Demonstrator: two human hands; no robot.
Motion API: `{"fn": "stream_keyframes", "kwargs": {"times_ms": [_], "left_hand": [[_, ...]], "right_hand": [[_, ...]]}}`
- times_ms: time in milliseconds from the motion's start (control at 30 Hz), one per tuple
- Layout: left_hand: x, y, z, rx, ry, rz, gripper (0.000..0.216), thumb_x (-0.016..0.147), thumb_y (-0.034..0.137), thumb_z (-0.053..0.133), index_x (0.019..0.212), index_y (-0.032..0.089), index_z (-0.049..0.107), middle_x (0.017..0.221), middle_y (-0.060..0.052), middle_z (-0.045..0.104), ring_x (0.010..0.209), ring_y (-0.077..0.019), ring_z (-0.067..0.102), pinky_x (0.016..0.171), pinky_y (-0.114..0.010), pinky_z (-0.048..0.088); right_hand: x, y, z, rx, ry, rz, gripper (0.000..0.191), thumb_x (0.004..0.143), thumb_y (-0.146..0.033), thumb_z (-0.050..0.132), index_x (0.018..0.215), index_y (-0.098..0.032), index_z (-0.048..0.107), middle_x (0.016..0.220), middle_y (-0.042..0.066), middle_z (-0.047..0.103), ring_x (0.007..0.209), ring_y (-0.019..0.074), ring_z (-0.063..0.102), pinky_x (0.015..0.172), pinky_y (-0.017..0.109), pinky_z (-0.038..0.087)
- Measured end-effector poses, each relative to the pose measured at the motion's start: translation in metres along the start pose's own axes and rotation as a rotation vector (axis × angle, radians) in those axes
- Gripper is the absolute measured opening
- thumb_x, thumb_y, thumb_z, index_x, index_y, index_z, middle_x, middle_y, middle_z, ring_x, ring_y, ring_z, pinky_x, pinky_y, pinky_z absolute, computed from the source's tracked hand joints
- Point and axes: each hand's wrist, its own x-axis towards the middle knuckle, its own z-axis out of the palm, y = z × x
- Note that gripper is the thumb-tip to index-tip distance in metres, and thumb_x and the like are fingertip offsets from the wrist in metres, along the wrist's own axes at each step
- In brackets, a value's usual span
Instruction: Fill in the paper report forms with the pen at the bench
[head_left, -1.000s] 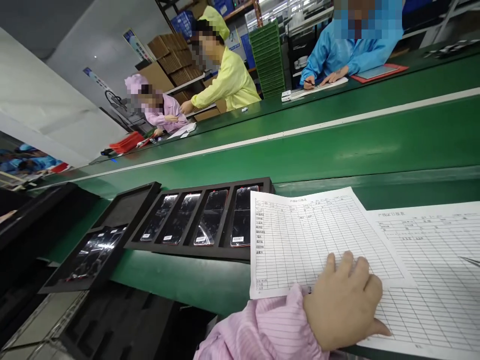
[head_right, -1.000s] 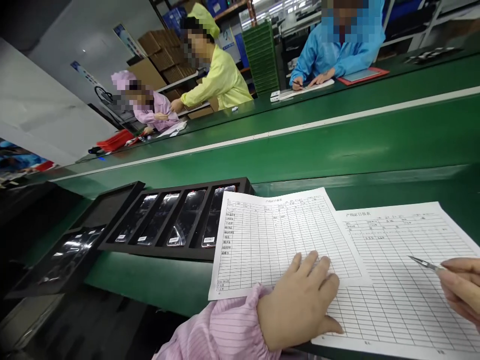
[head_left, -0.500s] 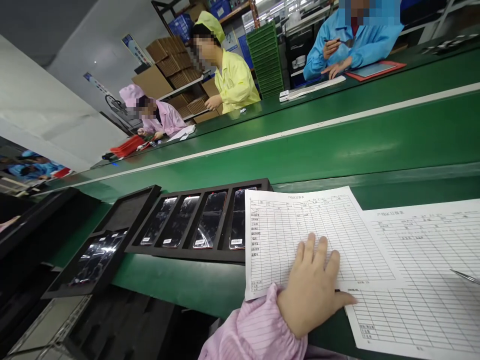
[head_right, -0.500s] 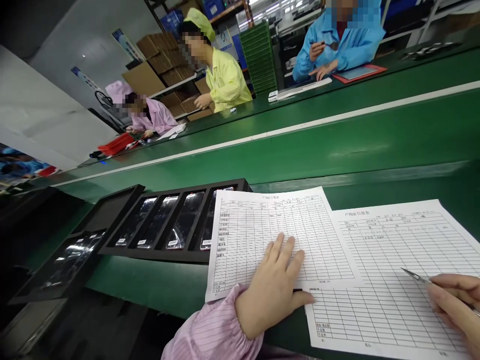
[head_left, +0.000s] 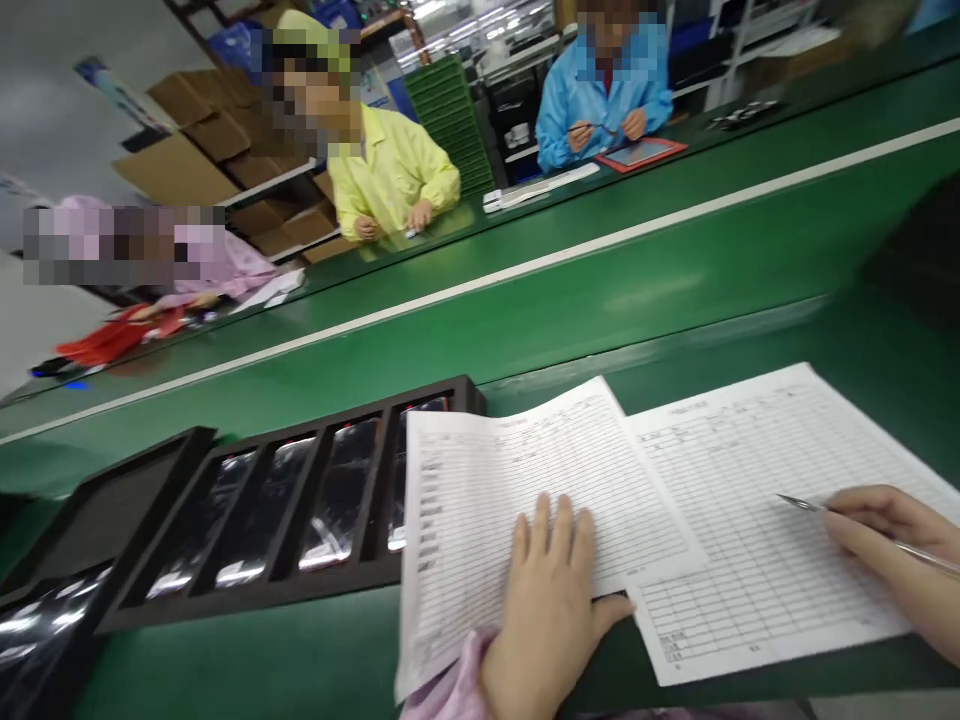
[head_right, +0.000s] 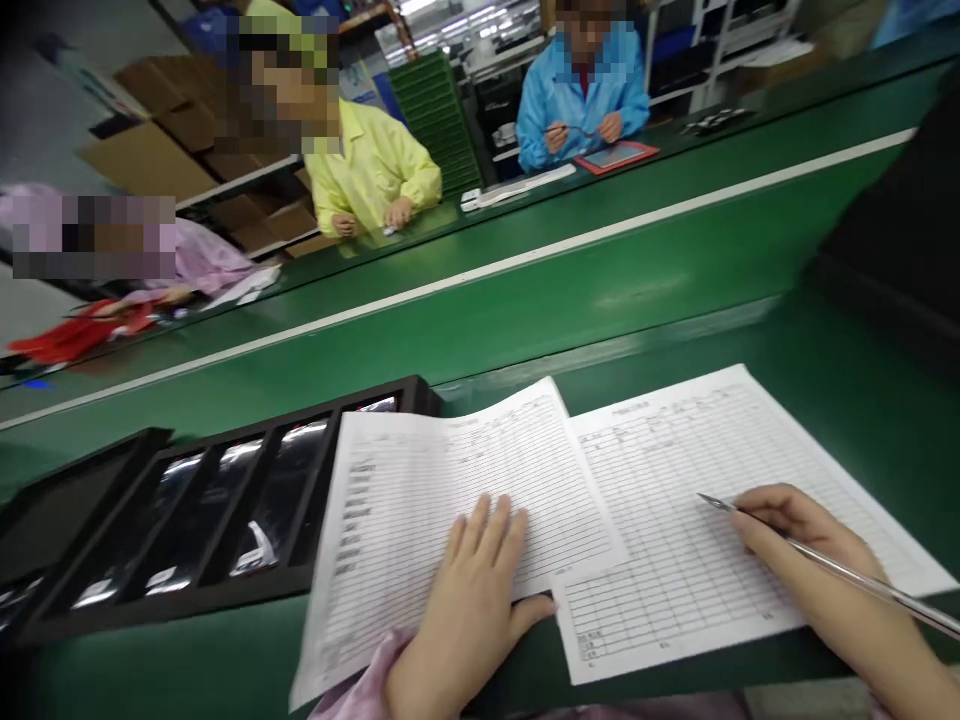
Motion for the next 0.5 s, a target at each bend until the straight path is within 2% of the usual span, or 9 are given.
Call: {"fn": "stream_keyframes", "kwargs": {"times_ms": [67,133,267,400,500], "left_hand": [[-0.01,-0.007,0.003,0.027,0.029,0.008,0.071,0.079,0.059,0.063,0.129,0.011,0.052,0.125,-0.021,0.06,0.119,-0.0418,0.054,0.088,-0.059,0.051],[-0.022,-0.014,0.007,0.142,0.087,0.043,0.063,0.083,0.057,0.059,0.131,0.017,0.051,0.122,-0.015,0.063,0.113,-0.0374,0.059,0.083,-0.052,0.054],[-0.047,-0.017,0.011,0.221,0.105,-0.081,0.057,0.086,0.053,0.055,0.13,0.018,0.05,0.119,-0.014,0.062,0.111,-0.0362,0.058,0.083,-0.048,0.054],[-0.054,-0.012,0.009,0.184,0.085,-0.148,0.055,0.088,0.052,0.051,0.132,0.019,0.047,0.122,-0.014,0.059,0.111,-0.0356,0.057,0.079,-0.046,0.056],[-0.046,-0.011,0.005,0.141,0.036,-0.2,0.05,0.088,0.047,0.054,0.13,0.022,0.049,0.117,-0.013,0.06,0.107,-0.0338,0.059,0.075,-0.045,0.057]], "right_hand": [[-0.001,-0.014,0.002,-0.002,0.052,0.033,0.015,0.052,-0.044,0.068,0.054,-0.031,0.063,0.059,0.007,0.063,0.056,0.0267,0.063,0.05,0.036,0.054],[-0.001,-0.021,0.003,-0.017,0.072,0.052,0.02,0.05,-0.049,0.068,0.055,-0.029,0.063,0.059,0.007,0.064,0.055,0.0272,0.063,0.048,0.036,0.054],[0.0,-0.022,0.002,-0.014,0.028,0.075,0.019,0.051,-0.047,0.068,0.055,-0.029,0.064,0.059,0.007,0.064,0.054,0.0262,0.063,0.048,0.035,0.055],[0.005,-0.012,-0.003,0.005,-0.093,0.078,0.008,0.054,-0.041,0.069,0.055,-0.033,0.066,0.058,0.005,0.065,0.055,0.0261,0.064,0.052,0.036,0.057],[0.01,0.011,-0.009,-0.073,-0.103,0.007,0.006,0.057,-0.04,0.071,0.058,-0.037,0.067,0.061,0.005,0.066,0.055,0.026,0.063,0.051,0.037,0.056]]}}
